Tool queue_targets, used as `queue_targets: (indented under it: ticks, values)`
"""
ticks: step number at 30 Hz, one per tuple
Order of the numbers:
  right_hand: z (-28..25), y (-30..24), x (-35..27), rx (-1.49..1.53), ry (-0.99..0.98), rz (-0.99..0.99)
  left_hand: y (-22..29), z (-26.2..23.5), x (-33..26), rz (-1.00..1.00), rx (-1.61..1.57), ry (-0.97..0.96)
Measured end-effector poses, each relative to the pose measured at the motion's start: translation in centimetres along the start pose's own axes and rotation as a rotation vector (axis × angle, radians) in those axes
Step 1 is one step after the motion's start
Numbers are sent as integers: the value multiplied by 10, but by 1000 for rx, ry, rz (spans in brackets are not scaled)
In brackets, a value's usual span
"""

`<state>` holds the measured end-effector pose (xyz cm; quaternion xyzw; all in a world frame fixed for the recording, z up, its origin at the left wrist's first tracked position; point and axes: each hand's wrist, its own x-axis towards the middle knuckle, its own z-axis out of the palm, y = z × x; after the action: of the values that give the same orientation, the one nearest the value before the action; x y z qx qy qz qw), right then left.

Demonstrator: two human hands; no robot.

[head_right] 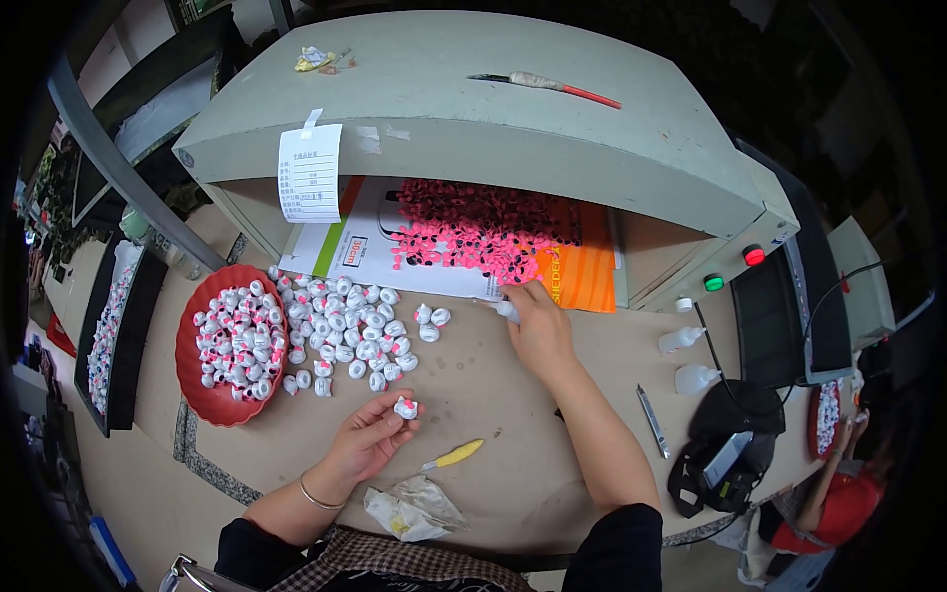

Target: The person applies glue to small plastic figurine heads and other plastic figurine parts at a workstation, using a glue bottle.

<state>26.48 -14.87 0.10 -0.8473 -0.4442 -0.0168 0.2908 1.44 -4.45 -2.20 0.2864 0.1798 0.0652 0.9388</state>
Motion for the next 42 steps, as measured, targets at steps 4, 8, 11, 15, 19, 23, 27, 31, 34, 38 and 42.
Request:
queue_targets:
  ticks: [4, 8, 11, 15, 19, 23, 27, 31, 34, 38, 42]
  values:
    - [5, 8, 18, -193, -194, 58, -1, 0, -1, 11, 23, -5]
    - [-4, 12, 12, -88, -88, -14, -4, 1, -2, 35, 57, -11]
    - [-19, -2, -4, 280, -184, 176, -8, -2, -1, 86, 194, -20]
    - [-31, -49, -60, 833, -311, 492, -11, 0, 0, 144, 424, 21]
    - [-25, -82, -89, 1163, -324, 645, -14, 5, 0, 231, 525, 25]
    - [-11, -83, -101, 1170, -427, 610, -17, 5, 1, 249, 580, 29]
    - [-11, -96, -101, 1161, -383, 555, -20, 6, -1, 275, 612, 23]
    - [-7, -99, -102, 1106, -417, 618, -17, 7, -2, 314, 750, 31]
    - [0, -95, -102, 1073, -437, 586, -10, 13, -3, 349, 850, 15]
    - [6, -94, -101, 1060, -411, 677, -8, 14, -3, 343, 923, 2]
    - [9, -95, -104, 969, -351, 662, -8, 9, -3, 281, 801, -20]
